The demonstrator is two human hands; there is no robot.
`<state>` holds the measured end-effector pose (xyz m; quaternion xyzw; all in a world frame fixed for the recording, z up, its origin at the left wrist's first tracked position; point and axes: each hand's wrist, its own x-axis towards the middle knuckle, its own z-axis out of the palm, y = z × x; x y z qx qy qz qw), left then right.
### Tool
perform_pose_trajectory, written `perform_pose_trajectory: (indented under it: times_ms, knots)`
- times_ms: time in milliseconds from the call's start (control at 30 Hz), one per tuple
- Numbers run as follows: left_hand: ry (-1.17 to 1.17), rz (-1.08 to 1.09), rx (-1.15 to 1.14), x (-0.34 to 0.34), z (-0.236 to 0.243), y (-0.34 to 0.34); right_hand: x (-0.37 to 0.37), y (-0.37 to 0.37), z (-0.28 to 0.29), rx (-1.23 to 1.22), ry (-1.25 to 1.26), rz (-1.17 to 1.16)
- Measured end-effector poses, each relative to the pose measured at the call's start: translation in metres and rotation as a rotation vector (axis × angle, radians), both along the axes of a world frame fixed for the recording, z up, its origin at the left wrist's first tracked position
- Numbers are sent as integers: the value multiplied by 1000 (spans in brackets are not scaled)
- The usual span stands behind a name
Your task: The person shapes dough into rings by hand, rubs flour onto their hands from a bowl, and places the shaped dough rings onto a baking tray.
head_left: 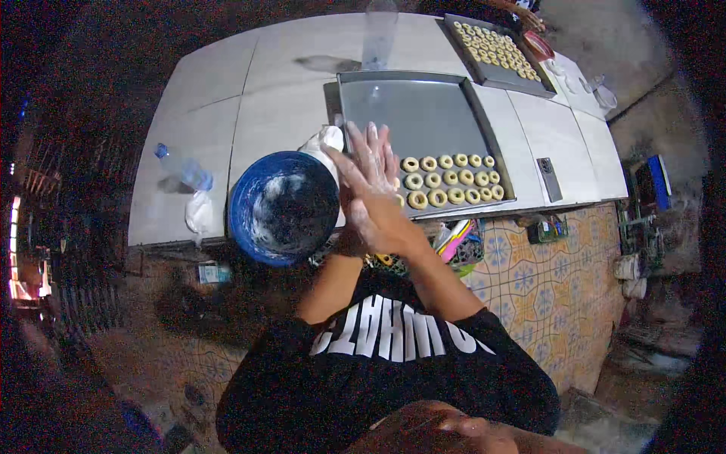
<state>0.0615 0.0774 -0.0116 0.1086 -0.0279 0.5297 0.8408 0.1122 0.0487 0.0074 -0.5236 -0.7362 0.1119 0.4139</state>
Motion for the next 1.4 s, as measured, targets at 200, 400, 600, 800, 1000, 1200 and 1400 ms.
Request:
perform_pose_trajectory:
  times_ms: [200,400,600,800,1000,1200,1400]
  knots:
    - [169,-157,-163,-19,-1,-6,29,33,13,9,-304,-176]
    - [-28,53,139,-9,-31,17,3,11,-5,50,-163,43]
    - [-265,-226,205,-30,-50,31,35,-7,27,44,69,-95]
    - [-121,-96,43,-41,-23,31,31,-44,23,-47,-172,-119]
    - [187,75,234,-43,-15,29,22,-42,14,-63,-207,-98]
    - [228,158,352,-49,-7,26,16,-43,16,-50,-272,-118]
    - [227,179,438,-48,-4,24,13,-39,17,-14,-244,-91]
